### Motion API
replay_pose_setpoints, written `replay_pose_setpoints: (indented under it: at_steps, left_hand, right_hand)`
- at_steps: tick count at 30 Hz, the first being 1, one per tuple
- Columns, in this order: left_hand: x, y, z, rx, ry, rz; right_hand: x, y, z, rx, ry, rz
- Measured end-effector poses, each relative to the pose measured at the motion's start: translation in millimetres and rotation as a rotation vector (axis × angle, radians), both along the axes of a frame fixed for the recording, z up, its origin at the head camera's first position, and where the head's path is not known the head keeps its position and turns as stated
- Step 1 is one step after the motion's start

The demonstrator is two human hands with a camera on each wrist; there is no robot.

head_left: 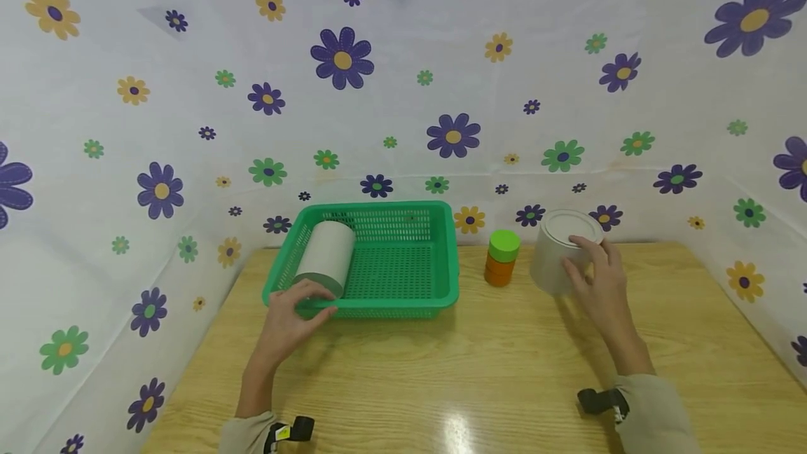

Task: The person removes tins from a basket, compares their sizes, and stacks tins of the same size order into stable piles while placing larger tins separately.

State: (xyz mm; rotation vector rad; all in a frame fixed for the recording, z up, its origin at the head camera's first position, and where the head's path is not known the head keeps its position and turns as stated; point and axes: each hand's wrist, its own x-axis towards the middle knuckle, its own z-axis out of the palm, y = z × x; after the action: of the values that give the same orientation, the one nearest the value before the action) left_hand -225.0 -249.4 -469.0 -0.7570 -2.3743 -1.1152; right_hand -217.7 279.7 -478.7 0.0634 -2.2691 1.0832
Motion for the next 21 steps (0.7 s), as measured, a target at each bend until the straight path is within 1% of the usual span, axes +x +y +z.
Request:
replay_pose_setpoints:
  at_steps: [7, 13, 16, 20, 21]
  left_hand:
    - [-0.1, 0.9, -0.6, 0.003, -0.004, -0.007]
    - [-0.6, 2.5, 0.8, -0.012, -0.019, 0.003]
    - [0.0, 2.2, 0.4, -0.019, -0.03, 0.015]
    - [1.1, 1.1, 0.6, -0.02, -0.039, 0.026]
    - [1.4, 0.9, 0.7, -0.018, -0.039, 0.025]
  right_hand:
    - [5.7, 0.3, 6.9, -0.005, -0.029, 0.026]
    - [14.7, 6.3, 18.1, 0.009, -0.043, 0.063]
    - [18.1, 6.5, 27.0, 0.028, -0.004, 0.043]
    - [23.0, 0.3, 43.6, 0.042, 0.054, 0.0]
    - [24.7, -1.7, 48.2, 0.044, 0.055, -0.004]
